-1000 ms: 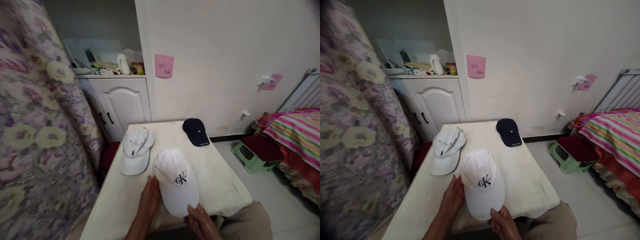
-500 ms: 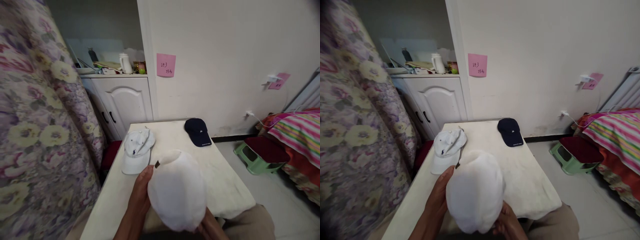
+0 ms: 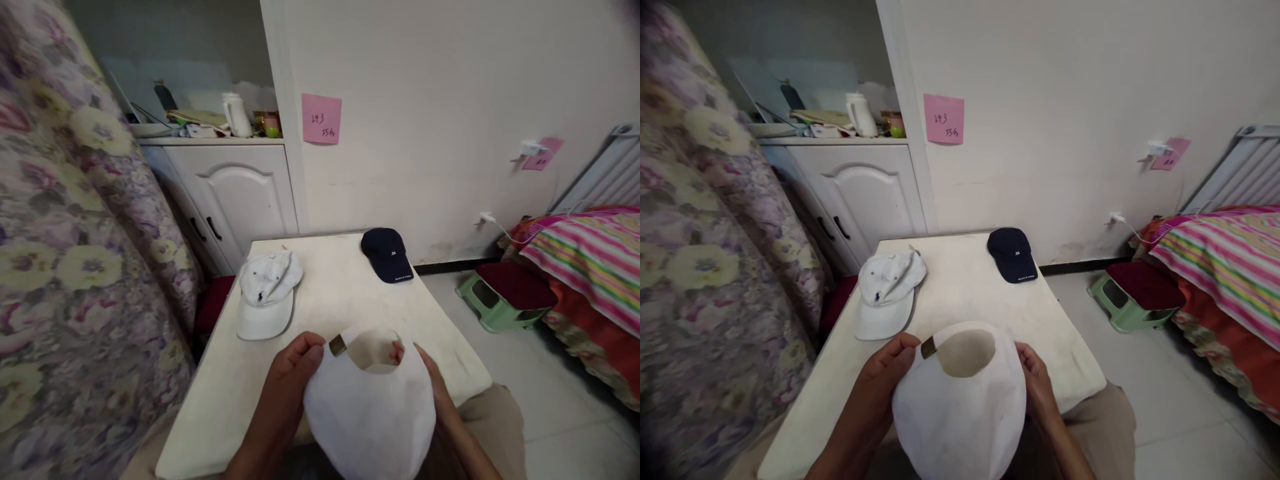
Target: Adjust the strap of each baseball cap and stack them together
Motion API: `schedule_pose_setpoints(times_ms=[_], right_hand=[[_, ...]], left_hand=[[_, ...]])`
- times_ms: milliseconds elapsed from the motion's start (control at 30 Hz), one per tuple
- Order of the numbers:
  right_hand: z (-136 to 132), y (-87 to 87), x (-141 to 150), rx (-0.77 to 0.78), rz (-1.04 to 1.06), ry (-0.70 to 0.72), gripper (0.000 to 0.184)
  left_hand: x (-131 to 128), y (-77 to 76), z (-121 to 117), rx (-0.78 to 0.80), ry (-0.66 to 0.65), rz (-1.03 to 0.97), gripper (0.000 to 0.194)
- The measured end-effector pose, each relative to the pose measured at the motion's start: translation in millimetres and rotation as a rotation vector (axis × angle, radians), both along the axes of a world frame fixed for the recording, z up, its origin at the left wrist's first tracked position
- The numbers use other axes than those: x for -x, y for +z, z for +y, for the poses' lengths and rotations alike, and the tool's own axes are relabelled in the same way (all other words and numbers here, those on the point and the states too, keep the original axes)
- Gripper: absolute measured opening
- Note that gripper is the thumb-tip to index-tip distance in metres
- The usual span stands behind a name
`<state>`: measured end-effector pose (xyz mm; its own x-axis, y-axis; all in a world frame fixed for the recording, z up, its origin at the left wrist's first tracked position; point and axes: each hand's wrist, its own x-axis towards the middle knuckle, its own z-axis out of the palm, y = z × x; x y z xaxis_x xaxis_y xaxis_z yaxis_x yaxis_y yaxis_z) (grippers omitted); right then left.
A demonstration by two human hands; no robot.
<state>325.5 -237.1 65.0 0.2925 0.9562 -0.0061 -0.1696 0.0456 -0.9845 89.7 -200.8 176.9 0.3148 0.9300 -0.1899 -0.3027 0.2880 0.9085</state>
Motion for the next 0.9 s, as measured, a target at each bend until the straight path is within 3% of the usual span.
schedule_pose_setpoints(times_ms=[67, 167, 300, 400, 500, 700, 900], right_hand=[[3, 24.0, -11, 0.05, 0.07, -0.102, 0.031], [5, 70.1, -18, -0.121, -0.042, -0.053, 0.029], [4, 127.9, -12, -0.429, -0.254, 0.327, 0.031], [5, 151.4, 0, -0.492, -0.487, 0.507, 0.033], [8, 154.1, 12, -0.479, -0.574, 0.568, 0.033], [8, 139.5, 18, -0.396, -0.596, 0.512, 0.017], [9, 132.5, 17, -0.374, -0.545, 0.458, 0.015]], left_hand=[[-2, 2.5, -4, -0.018, -0.035, 0.057, 0.028], [-8, 7.4, -11, -0.036, -0.075, 0.136, 0.03], [-15, 13.0, -18, -0.049, -0.075, 0.21, 0.031], [-17, 16.4, -20, -0.063, -0.078, 0.241, 0.032], [-19, 20.1, -21, -0.067, -0.078, 0.246, 0.031], [-19, 21.2, -21, -0.06, -0.077, 0.194, 0.03], [1, 11.9, -15, -0.131, -0.223, 0.199, 0.027]])
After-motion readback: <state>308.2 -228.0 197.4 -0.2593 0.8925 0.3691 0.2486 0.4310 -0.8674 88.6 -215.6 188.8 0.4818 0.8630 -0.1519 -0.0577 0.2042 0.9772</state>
